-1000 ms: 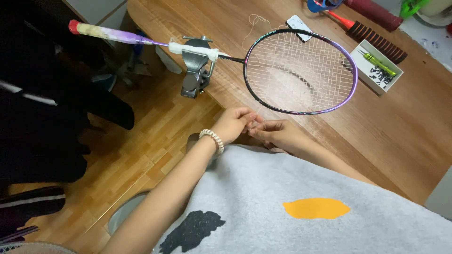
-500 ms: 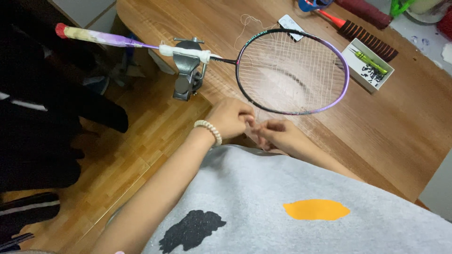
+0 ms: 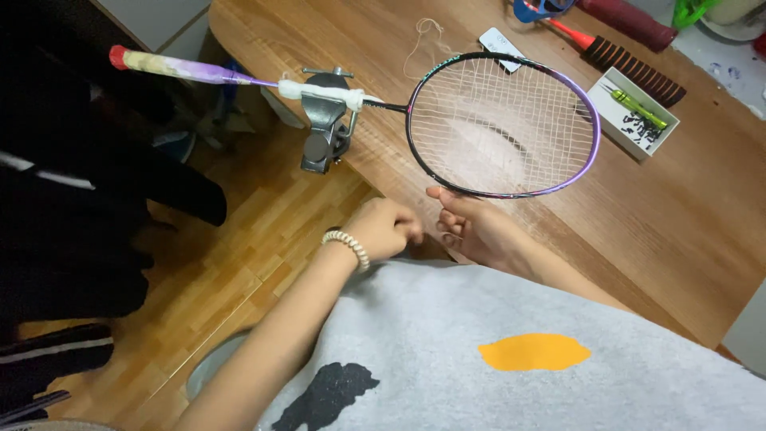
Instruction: The recorder is seen preparing and restringing a badminton racket using strings and a mounting clamp.
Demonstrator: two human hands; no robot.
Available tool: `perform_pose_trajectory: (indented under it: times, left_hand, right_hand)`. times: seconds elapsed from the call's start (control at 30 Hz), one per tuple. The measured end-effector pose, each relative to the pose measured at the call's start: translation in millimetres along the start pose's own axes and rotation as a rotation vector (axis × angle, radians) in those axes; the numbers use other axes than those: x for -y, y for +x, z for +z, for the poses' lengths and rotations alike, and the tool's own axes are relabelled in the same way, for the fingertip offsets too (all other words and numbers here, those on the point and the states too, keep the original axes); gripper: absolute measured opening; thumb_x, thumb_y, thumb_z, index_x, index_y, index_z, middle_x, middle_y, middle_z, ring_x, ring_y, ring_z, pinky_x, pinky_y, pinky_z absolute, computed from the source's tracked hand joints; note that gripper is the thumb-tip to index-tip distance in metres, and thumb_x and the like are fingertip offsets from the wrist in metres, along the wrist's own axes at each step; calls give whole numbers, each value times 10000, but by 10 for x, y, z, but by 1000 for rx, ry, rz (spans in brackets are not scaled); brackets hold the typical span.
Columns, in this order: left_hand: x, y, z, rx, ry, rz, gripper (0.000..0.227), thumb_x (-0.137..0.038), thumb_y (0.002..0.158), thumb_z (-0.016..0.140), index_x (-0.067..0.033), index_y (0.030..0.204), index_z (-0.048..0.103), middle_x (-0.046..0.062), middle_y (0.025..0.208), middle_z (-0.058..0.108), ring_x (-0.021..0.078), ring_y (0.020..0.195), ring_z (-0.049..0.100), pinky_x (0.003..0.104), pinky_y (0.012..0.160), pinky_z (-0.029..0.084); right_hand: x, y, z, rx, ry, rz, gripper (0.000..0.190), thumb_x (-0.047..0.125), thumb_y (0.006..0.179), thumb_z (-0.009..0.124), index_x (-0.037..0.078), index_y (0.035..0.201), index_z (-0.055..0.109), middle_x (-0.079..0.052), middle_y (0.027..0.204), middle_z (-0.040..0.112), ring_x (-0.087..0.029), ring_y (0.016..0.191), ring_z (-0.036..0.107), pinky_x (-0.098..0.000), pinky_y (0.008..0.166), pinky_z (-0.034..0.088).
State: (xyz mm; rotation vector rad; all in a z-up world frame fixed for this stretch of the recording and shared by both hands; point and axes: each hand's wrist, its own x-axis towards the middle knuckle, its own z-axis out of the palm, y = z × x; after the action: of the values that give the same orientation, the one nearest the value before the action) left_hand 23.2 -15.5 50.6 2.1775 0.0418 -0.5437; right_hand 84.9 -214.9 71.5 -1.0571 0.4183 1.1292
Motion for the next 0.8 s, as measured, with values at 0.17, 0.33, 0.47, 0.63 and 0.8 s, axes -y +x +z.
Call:
perform_pose_trajectory:
  times: [0.17, 0.33, 0.47, 0.63, 0.8]
  left_hand:
    - [118, 314, 230, -302, -328, -10, 272, -278, 979, 602, -71, 968, 778, 100, 925, 790, 181, 836, 744, 335, 790, 561]
    - [106, 466, 272, -93, -755, -53, 334, -307, 1023, 614, -11, 1008, 767, 21, 900, 765, 79, 790, 645, 275, 687, 533]
    - [123, 504, 337, -68, -836, -82, 289, -237, 1005, 693, 44, 981, 758, 18, 829, 711, 90, 719, 616, 261, 646, 521]
    - [416, 452, 386, 13, -944, -141, 260, -220, 1019, 604, -27, 1031, 778, -7, 726, 638, 80, 618, 602, 236, 595, 523]
    - [476, 89, 223, 20, -613, -156, 249, -186, 1003, 618, -17, 942, 791, 7, 666, 669, 92, 595, 600, 258, 575, 503]
  right_hand:
    - [-158, 232, -290, 81, -21, -82, 263, 160, 977, 614, 121, 1221, 707, 93, 701, 460, -31, 577, 385, -212, 548, 362]
    - [-158, 95, -289, -35, -343, -54, 79, 142, 998, 631, 87, 1042, 667, 31, 625, 515, -94, 522, 432, -258, 454, 303]
    - [-292, 221, -389, 82, -874, -157, 161, 145, 1003, 664, 30, 1008, 776, 65, 690, 599, -45, 615, 508, -216, 546, 410]
    - [-222, 170, -274, 41, -588, -117, 234, 160, 989, 612, 62, 1153, 747, 14, 789, 627, -75, 620, 478, -261, 516, 369]
    - [-68, 110, -74, 55, -308, -108, 314, 154, 977, 570, 126, 1277, 656, -27, 1139, 702, -118, 1016, 643, -275, 882, 535]
